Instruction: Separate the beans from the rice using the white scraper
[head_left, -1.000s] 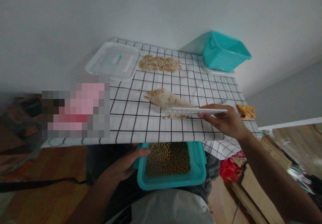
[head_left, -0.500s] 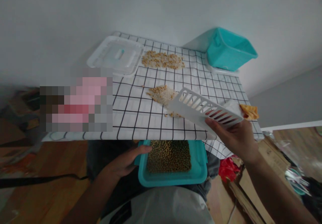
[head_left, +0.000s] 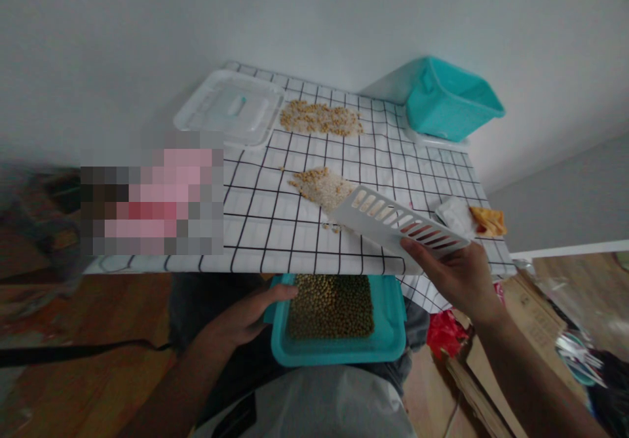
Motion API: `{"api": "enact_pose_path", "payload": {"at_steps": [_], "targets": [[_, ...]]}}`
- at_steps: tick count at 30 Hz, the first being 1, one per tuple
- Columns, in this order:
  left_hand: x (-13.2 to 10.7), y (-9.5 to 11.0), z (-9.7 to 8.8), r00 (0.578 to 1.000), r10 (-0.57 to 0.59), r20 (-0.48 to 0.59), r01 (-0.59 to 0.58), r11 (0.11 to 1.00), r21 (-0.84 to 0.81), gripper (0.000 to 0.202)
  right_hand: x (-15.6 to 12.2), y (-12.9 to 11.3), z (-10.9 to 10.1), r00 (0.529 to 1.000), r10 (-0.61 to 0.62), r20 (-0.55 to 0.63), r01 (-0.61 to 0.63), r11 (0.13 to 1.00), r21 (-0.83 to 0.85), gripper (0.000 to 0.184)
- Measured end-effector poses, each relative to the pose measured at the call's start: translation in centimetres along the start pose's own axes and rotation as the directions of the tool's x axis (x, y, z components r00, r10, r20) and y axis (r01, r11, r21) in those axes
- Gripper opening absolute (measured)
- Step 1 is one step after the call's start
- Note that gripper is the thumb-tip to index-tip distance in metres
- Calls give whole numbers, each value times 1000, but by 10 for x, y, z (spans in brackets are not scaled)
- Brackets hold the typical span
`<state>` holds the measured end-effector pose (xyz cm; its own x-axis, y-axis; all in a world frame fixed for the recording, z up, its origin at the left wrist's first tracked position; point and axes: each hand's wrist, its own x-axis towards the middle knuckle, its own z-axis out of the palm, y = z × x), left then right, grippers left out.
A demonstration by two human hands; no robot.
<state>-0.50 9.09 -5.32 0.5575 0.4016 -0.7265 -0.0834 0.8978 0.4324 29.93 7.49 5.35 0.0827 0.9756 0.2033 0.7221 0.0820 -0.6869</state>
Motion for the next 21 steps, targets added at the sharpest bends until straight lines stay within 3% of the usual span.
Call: {"api": "enact_pose_path", "payload": {"at_steps": [7,21], "targets": [[2,-1,-3,1000,7,7,-7,1000,1,41,1,4,-2,998,28,-61,-28,1000,-13,18],[0,1,1,1000,0,23,1,1000,-5,39,1,-4,-1,998,-39,44,38,999,26,20]]}}
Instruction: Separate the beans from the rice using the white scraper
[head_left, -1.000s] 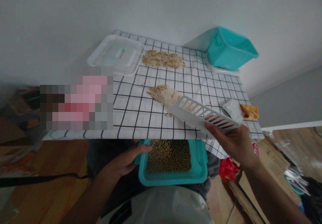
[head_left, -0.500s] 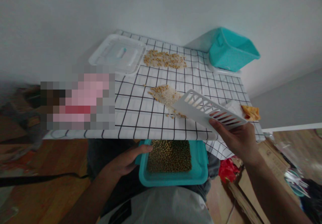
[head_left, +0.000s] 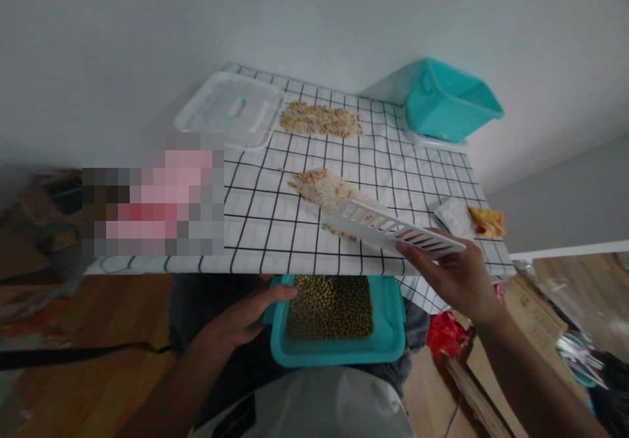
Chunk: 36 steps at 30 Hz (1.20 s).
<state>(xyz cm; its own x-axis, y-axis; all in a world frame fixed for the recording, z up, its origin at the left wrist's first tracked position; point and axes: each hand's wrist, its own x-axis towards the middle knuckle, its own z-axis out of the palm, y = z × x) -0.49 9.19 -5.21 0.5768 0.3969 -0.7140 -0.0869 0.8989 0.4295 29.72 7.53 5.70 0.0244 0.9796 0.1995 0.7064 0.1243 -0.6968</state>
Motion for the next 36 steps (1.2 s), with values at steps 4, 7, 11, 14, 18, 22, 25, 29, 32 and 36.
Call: {"api": "enact_pose_path", "payload": {"at_steps": [4,7,11,14,18,22,25,29,32,36], "targets": [[-1,0,0,1000,12,-5,-12,1000,12,39,1,0,0,999,-11,45,11,1000,3,20],[0,-1,-1,1000,10,-8,-10,1000,8,40,2,1,1,998,-28,52,27,1000,11,19],[2,-3,-4,1000,-8,-11,8,1000,-6,40,1,3,2,998,-27,51,25,999,44,21],[4,-4,-5,1000,3,3,-3,1000,-10,40,0,4,2,998,-35,61,32,998,54,23],[4,-2,-4,1000,-8,-8,8,1000,-4,42,-1,3,1,995,-39,93,30,995,99,25],[3,0,-2,1000,0,-12,0,1000,-2,45,0,1,2,995,-68,80,59,993,106,27],[2,0,-2,1000,-3,-17,3,1000,-11,46,1,0,3,993,-98,61,92,992,92,27],[2,0,-1,1000,-1,-13,1,1000,-13,43,0,-1,5,988,-136,70,129,988,89,28],[2,1,-1,999,-5,-46,5,1000,-3,39,0,-3,5,988,-144,63,138,987,84,29],[3,0,-2,999,-20,-34,20,1000,-3,40,3,-6,5,992,-121,44,119,991,58,27]]}}
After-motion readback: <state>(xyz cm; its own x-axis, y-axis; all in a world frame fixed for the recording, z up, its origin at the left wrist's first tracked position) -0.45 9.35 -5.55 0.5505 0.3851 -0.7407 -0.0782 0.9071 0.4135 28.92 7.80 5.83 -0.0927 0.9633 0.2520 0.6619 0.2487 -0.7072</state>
